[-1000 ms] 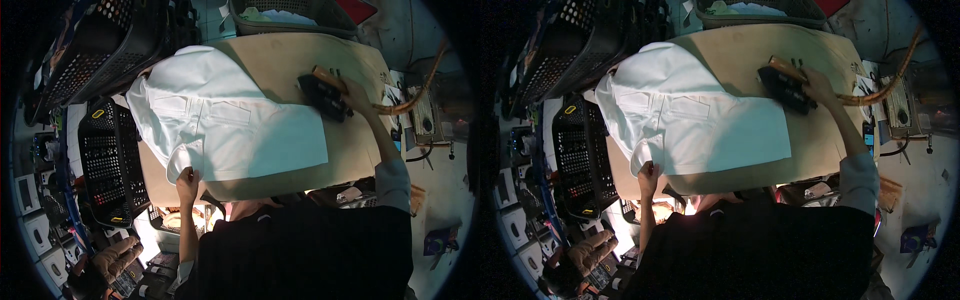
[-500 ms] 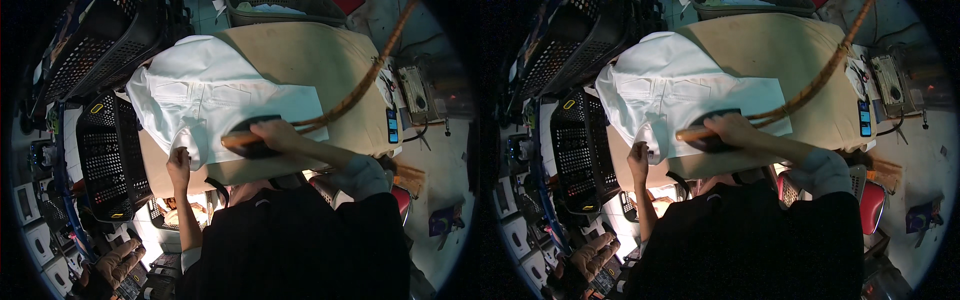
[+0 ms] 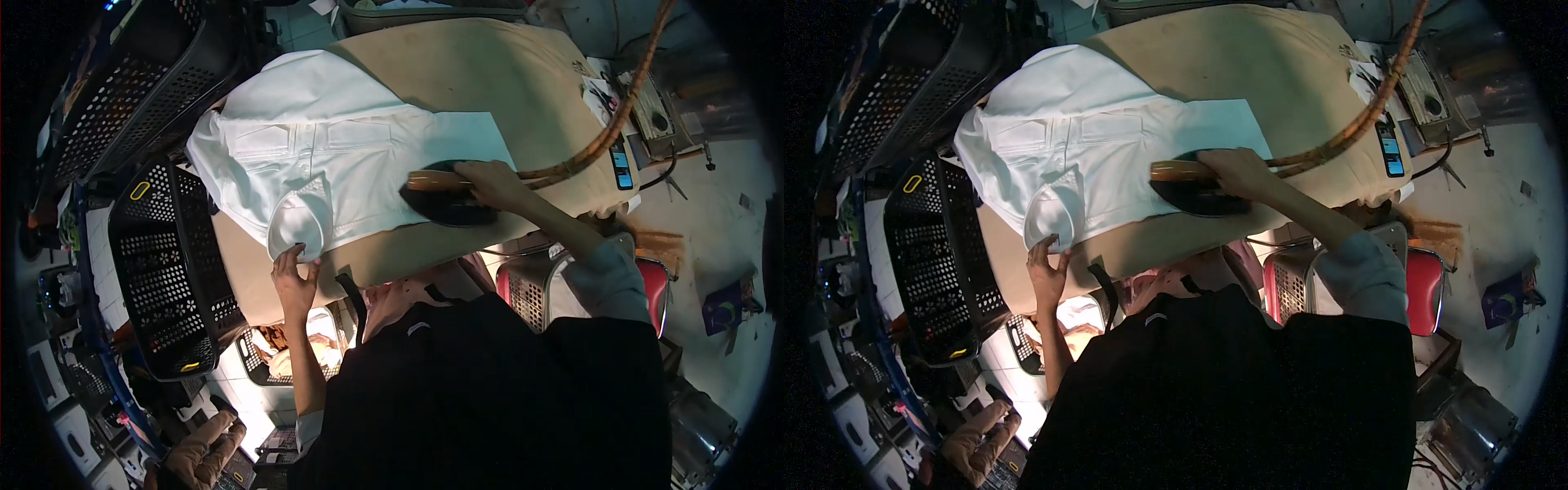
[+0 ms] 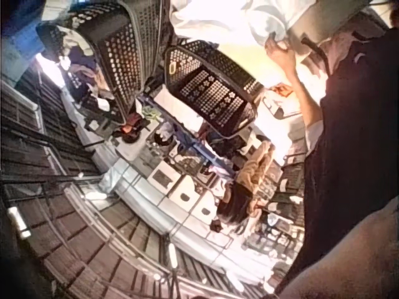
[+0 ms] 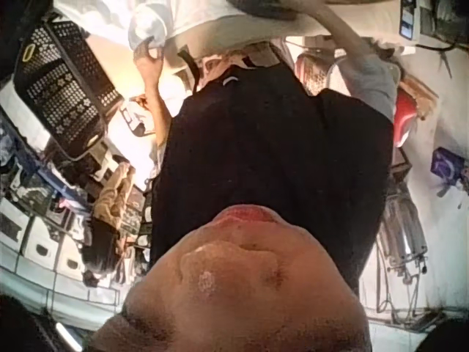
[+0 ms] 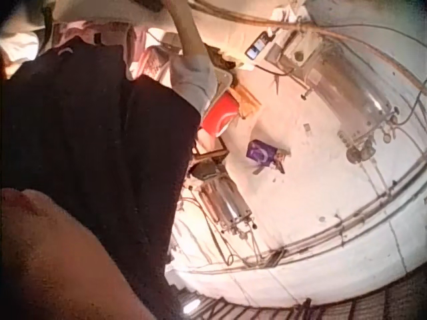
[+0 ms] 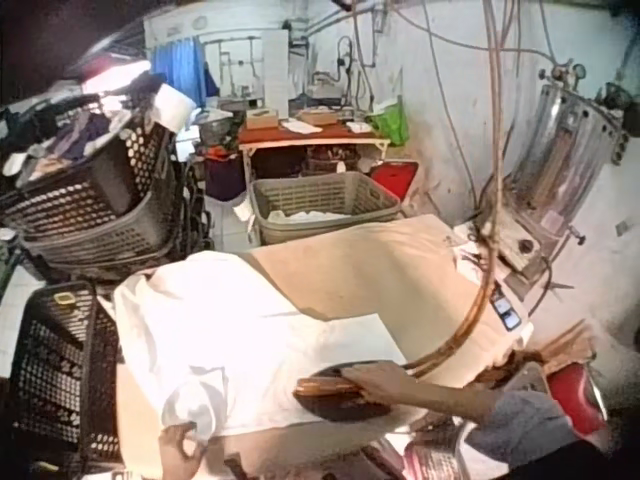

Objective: The person irons a light-colored shirt on a table, smoothing the fabric and using a steam iron to press the sleeves, body, and collar. After folding the shirt, they place it in a basket and then iron a white shirt, buttoning it and pressing the collar and body before placing it in a basket.

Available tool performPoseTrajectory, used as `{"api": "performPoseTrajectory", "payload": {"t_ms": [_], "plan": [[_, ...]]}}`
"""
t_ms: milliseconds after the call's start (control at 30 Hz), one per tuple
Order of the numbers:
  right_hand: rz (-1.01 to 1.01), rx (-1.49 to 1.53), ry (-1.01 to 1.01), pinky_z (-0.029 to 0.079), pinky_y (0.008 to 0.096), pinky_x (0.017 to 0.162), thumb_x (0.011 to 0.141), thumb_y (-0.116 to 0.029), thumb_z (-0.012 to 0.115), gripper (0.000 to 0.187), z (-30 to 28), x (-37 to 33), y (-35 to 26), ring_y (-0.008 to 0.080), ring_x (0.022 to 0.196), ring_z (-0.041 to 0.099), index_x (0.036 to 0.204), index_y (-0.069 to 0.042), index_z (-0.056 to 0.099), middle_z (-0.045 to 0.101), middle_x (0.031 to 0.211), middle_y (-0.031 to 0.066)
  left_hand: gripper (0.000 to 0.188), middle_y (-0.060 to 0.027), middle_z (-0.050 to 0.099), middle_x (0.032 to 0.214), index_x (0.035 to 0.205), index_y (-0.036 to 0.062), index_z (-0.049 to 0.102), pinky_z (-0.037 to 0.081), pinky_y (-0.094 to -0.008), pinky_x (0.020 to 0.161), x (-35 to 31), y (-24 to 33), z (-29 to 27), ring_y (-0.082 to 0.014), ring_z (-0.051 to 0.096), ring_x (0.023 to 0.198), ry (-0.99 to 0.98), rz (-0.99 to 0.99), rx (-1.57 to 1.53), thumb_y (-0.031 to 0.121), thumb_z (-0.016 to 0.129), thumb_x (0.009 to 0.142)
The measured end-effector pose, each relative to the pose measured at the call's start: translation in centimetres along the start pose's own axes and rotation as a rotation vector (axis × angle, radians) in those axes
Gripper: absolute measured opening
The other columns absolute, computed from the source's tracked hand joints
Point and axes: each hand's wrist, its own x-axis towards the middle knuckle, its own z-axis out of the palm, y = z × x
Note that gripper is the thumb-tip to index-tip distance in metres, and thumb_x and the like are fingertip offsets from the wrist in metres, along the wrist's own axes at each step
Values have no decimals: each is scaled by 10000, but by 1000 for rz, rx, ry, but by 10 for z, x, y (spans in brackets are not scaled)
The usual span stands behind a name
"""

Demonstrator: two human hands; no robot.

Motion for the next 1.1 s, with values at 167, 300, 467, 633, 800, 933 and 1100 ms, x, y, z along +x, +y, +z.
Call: {"api": "performPoseTrajectory", "payload": {"t_ms": [167, 300, 467, 633, 800, 933, 1100], "plan": [[196, -134, 135, 430, 456, 635, 717, -110, 522, 206, -6, -31, 51, 350, 765, 560, 917, -67, 497, 584, 807, 149, 98, -70, 583, 808, 766, 61, 580, 371, -365, 750, -6, -14, 3, -266, 514, 862, -79, 65, 63, 95, 593, 676], [262, -177, 175, 440, 454, 645, 718, -89, 513, 270, -22, -5, 82, 351, 767, 569, 987, -74, 519, 594, 824, 169, 72, -72, 575, 805, 742, 55, 573, 371, -362, 741, -11, -21, -1, -267, 521, 830, -77, 27, 10, 72, 591, 674], [151, -140, 163, 447, 449, 671, 715, -77, 520, 347, -21, 40, 86, 344, 795, 573, 1061, -100, 515, 600, 866, 159, 71, -73, 570, 826, 729, 55, 571, 371, -363, 736, -15, -23, 2, -267, 518, 853, -50, 25, 0, 91, 611, 683], [53, -119, -11, 444, 436, 700, 709, -53, 524, 387, -34, 69, 72, 332, 831, 564, 1091, -115, 509, 593, 913, 141, 86, -69, 572, 829, 732, 65, 575, 370, -368, 737, -19, -26, 7, -270, 516, 862, -78, -67, 60, 123, 626, 696], [29, -158, -4, 437, 429, 725, 702, -65, 549, 411, -49, 71, 124, 326, 847, 558, 1108, -112, 500, 584, 933, 137, 98, -100, 570, 821, 726, 53, 568, 389, -381, 753, -20, -25, 12, -285, 523, 903, -67, -88, 70, 126, 628, 701], [49, -147, 181, 436, 417, 679, 671, -77, 590, 396, -55, 71, 189, 338, 792, 560, 1051, -64, 477, 582, 838, 167, 147, -102, 561, 891, 826, 52, 560, 379, -405, 777, -23, -28, 14, -290, 508, 924, -75, -55, 99, 87, 609, 692], [265, -69, 136, 446, 377, 661, 683, -116, 625, 388, -77, 80, 241, 288, 801, 587, 1039, -70, 476, 594, 853, 145, 413, -175, 458, 1129, 1041, 17, 440, 314, -473, 890, -19, -6, 16, -368, 410, 1068, 102, -2, 297, -27, 472, 631]]}}
